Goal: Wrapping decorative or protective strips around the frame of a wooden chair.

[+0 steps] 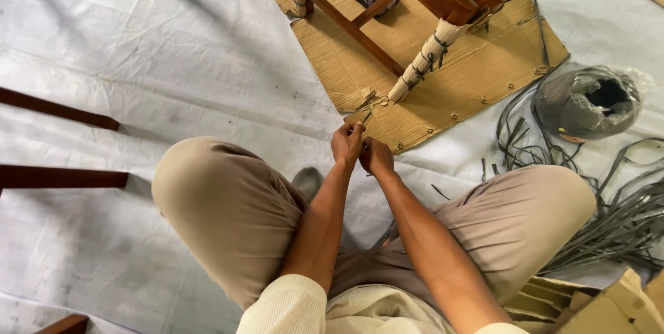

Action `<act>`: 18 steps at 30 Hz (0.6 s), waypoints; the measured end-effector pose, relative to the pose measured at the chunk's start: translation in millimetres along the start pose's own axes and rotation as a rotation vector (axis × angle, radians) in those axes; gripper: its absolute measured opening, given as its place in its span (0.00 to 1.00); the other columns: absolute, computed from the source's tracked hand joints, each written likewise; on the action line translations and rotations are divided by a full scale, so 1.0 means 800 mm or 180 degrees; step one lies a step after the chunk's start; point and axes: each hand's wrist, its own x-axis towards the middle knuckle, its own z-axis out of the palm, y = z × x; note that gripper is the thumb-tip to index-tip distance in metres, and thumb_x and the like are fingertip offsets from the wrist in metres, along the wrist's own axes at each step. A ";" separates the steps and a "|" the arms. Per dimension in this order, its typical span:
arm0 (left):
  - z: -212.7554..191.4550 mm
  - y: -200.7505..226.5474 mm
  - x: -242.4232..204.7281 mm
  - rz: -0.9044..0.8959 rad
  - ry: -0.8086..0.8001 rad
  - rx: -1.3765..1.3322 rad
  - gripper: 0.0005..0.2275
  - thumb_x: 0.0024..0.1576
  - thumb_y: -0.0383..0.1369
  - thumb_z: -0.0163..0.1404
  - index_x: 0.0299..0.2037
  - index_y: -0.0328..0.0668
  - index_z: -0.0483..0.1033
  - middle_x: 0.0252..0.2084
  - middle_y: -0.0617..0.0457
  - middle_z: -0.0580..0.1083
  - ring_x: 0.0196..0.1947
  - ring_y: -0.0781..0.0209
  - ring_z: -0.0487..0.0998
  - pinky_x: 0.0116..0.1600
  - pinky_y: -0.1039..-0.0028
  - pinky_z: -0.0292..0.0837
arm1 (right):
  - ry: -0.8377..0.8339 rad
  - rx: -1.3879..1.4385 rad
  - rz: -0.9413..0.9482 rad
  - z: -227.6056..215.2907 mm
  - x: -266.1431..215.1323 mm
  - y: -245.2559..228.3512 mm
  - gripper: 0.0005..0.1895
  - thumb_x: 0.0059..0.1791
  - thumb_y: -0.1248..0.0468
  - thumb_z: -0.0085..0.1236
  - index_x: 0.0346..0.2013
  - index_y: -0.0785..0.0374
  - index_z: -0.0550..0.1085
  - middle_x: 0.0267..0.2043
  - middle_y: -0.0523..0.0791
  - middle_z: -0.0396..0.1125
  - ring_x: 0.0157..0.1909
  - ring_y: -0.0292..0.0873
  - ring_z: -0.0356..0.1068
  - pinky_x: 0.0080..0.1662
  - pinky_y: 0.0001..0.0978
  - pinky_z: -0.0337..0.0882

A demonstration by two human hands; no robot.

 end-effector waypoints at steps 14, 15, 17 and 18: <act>0.001 -0.023 -0.012 0.0014 0.0179 -0.0200 0.17 0.57 0.48 0.53 0.37 0.43 0.84 0.34 0.46 0.82 0.37 0.51 0.82 0.45 0.64 0.74 | -0.0235 -0.0086 -0.0173 -0.005 0.000 -0.014 0.13 0.50 0.58 0.54 0.43 0.62 0.79 0.41 0.56 0.75 0.46 0.60 0.75 0.47 0.51 0.73; 0.004 -0.018 -0.009 -0.0005 0.0113 -0.0341 0.16 0.56 0.47 0.53 0.36 0.42 0.85 0.33 0.48 0.82 0.35 0.55 0.82 0.44 0.66 0.74 | -0.0319 -0.0006 0.0030 -0.013 -0.002 -0.016 0.12 0.50 0.59 0.54 0.42 0.62 0.78 0.40 0.55 0.76 0.44 0.59 0.76 0.46 0.50 0.74; 0.018 -0.032 0.015 0.0052 0.0041 -0.0617 0.15 0.57 0.45 0.54 0.36 0.40 0.85 0.33 0.48 0.81 0.34 0.57 0.79 0.43 0.66 0.73 | -0.0202 0.0024 -0.0091 -0.019 0.011 0.002 0.12 0.50 0.59 0.55 0.40 0.61 0.80 0.39 0.55 0.76 0.44 0.59 0.76 0.45 0.50 0.73; 0.025 -0.038 0.027 0.0091 0.0021 -0.0911 0.15 0.58 0.43 0.55 0.35 0.37 0.85 0.32 0.49 0.80 0.33 0.58 0.76 0.42 0.66 0.72 | -0.0115 0.0036 -0.0259 -0.021 0.017 0.010 0.11 0.49 0.58 0.57 0.38 0.60 0.82 0.39 0.56 0.76 0.44 0.59 0.75 0.45 0.49 0.72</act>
